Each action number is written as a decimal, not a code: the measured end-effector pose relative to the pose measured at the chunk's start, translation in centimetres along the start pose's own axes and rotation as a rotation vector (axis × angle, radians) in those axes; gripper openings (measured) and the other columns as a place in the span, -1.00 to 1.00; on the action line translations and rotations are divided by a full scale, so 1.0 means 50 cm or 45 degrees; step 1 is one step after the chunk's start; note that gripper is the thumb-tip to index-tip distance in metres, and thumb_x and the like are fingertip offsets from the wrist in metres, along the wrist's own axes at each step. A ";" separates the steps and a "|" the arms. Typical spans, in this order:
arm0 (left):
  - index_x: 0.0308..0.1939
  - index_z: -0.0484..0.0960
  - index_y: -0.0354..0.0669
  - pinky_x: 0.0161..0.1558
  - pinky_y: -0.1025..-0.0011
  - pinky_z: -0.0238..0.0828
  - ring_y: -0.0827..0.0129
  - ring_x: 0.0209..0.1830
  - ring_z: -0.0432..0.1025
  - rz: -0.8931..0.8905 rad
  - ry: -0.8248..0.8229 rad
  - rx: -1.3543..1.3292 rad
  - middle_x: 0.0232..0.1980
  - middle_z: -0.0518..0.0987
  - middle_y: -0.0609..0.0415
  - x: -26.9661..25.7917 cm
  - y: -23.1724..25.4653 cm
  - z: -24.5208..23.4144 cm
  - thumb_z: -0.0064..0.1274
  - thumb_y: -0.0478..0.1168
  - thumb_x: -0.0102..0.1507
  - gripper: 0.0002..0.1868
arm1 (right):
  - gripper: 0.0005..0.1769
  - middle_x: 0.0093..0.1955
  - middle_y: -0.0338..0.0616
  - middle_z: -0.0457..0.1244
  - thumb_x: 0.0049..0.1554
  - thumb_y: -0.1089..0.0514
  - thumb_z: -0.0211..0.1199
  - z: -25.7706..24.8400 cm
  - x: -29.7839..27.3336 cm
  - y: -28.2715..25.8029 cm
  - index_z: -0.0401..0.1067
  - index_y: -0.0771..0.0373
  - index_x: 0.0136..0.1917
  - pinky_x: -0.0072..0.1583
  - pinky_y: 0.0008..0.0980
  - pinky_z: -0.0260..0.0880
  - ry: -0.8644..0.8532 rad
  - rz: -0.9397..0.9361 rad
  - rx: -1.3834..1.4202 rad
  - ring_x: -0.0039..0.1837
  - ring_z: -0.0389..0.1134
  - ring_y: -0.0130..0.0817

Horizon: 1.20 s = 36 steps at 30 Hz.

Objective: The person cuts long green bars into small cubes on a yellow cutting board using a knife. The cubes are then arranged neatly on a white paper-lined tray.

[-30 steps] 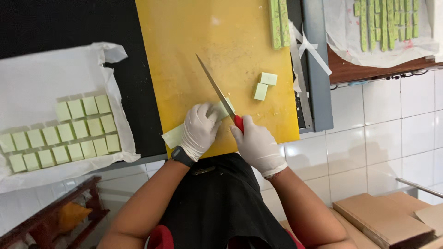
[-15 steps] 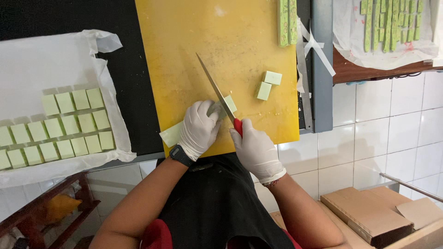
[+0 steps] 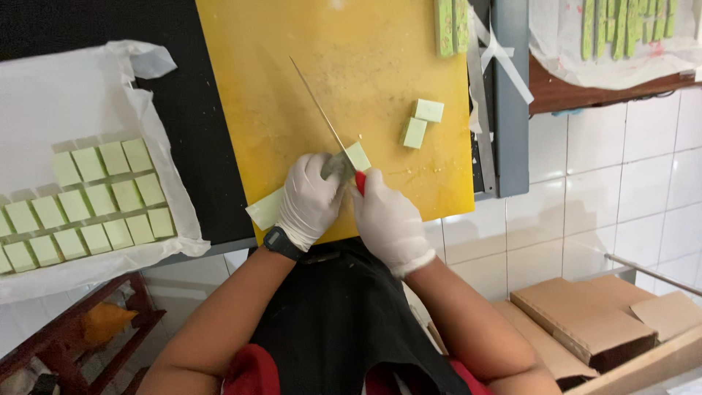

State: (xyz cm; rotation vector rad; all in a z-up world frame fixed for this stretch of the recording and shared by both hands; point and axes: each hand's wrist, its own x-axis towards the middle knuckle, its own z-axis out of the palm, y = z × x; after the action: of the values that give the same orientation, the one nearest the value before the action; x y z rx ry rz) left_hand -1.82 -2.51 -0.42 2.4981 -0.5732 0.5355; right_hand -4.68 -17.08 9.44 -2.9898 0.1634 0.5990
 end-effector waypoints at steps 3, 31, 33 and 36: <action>-0.25 0.60 -0.16 -0.31 0.25 0.40 -0.01 -0.18 0.44 -0.012 0.087 0.036 -0.12 0.46 -0.08 0.013 0.007 -0.014 0.11 -0.21 0.28 -0.90 | -0.66 -0.33 -0.03 0.36 0.32 -0.28 -0.01 -0.024 -0.068 0.051 0.16 -0.02 -0.05 -0.17 -0.02 0.54 -0.149 -0.011 -0.037 -0.21 0.51 0.08; -0.16 0.65 -0.22 -0.28 0.25 0.45 -0.04 -0.14 0.46 0.074 0.102 0.037 -0.16 0.46 -0.09 0.018 0.001 -0.006 0.17 -0.20 0.26 -0.83 | -0.81 -0.29 -0.12 0.24 0.24 -0.07 0.02 0.059 0.018 0.025 0.21 0.03 0.00 -0.22 -0.04 0.52 -0.006 -0.190 -0.054 -0.28 0.48 0.07; -0.18 0.64 -0.23 -0.24 0.26 0.46 -0.05 -0.11 0.46 0.072 0.129 0.054 -0.13 0.47 -0.11 0.017 -0.001 -0.001 0.13 -0.19 0.29 -0.83 | -0.89 -0.28 -0.09 0.15 0.25 0.04 -0.02 0.037 -0.045 0.062 0.28 0.05 -0.03 -0.28 -0.09 0.50 0.165 -0.407 -0.188 -0.36 0.45 0.05; -0.23 0.62 -0.26 -0.26 0.20 0.43 -0.13 -0.09 0.45 0.082 0.147 0.010 -0.09 0.47 -0.18 0.008 -0.005 0.012 0.21 -0.28 0.20 -0.87 | -0.58 -0.38 -0.07 0.33 0.30 -0.33 0.01 -0.034 -0.147 0.100 0.27 0.02 -0.09 -0.18 0.04 0.51 -0.241 0.066 -0.018 -0.18 0.51 0.11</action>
State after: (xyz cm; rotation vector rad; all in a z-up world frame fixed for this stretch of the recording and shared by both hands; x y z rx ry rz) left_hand -1.22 -2.75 -0.79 2.4441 -0.6090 0.7020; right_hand -11.40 -21.58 13.52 -2.9283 0.2243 0.8870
